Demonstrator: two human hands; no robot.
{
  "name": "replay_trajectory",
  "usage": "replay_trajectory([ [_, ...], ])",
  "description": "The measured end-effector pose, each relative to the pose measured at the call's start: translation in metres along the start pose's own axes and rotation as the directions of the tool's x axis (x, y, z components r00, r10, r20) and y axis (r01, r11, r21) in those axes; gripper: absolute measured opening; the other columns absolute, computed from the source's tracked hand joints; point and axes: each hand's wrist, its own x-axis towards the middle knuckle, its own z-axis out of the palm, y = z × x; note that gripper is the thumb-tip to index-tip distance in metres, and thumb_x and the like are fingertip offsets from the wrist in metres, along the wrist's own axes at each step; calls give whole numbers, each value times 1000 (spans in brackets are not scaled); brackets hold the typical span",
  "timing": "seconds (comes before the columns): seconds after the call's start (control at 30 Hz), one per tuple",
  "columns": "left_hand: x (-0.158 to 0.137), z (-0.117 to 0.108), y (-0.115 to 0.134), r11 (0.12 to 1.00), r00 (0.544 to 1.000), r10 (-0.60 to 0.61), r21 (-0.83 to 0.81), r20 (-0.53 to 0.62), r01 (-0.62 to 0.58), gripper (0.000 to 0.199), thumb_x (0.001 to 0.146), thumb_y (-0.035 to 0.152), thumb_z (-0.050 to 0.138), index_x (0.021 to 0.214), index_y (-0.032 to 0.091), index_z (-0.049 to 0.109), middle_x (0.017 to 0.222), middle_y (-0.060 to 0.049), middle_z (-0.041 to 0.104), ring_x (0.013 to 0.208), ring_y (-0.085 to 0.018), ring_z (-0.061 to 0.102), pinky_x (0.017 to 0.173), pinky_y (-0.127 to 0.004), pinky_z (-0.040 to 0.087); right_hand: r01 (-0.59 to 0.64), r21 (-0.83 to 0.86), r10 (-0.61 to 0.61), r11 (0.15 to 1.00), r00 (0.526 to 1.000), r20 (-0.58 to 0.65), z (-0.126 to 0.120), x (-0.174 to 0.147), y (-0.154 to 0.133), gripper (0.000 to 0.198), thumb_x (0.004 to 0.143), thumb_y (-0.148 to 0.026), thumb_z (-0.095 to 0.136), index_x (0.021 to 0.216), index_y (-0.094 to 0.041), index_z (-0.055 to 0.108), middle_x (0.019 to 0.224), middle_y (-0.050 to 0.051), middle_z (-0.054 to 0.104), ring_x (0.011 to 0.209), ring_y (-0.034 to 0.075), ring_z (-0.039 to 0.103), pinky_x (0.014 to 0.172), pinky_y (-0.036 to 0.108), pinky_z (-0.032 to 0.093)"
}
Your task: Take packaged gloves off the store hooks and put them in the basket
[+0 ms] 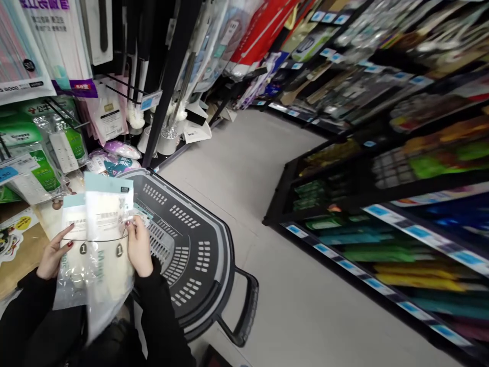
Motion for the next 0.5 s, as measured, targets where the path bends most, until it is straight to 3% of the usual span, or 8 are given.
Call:
replay_trajectory([
  [0.1, 0, -5, -9, 998, 998, -4, -59, -66, 1, 37, 72, 43, 66, 102, 20, 69, 119, -9, 63, 121, -30, 45, 105, -41, 28, 17, -129, -18, 992, 1000, -9, 32, -18, -3, 19, 89, -31, 31, 85, -22, 47, 74, 4, 55, 68, 19, 52, 65, 29, 37],
  [0.23, -3, -11, -14, 990, 994, 37, -133, -106, -51, 41, 67, 51, 66, 92, 19, 73, 104, -10, 70, 118, -34, 48, 103, -44, 29, -40, -274, 39, 961, 999, -9, 55, -23, 7, 22, 90, -29, 28, 90, -22, 49, 69, 4, 56, 61, 21, 53, 57, 28, 34],
  [0.37, -9, -8, -4, 995, 995, 94, -16, 20, -94, 39, 74, 36, 64, 109, 20, 66, 124, -8, 60, 124, -30, 42, 105, -39, 26, -189, -262, 156, 946, 977, -143, 37, 3, 40, 22, 88, -25, 32, 97, -19, 52, 91, 9, 63, 83, 21, 58, 72, 28, 42],
  [0.5, -11, -5, 2, 998, 998, 62, 3, -25, -62, 38, 76, 31, 63, 114, 22, 63, 129, -7, 56, 125, -30, 41, 103, -39, 30, -405, -308, 343, 861, 909, -237, 3, 48, 95, 24, 89, -22, 36, 94, -11, 56, 93, 13, 62, 87, 21, 57, 78, 33, 44],
])
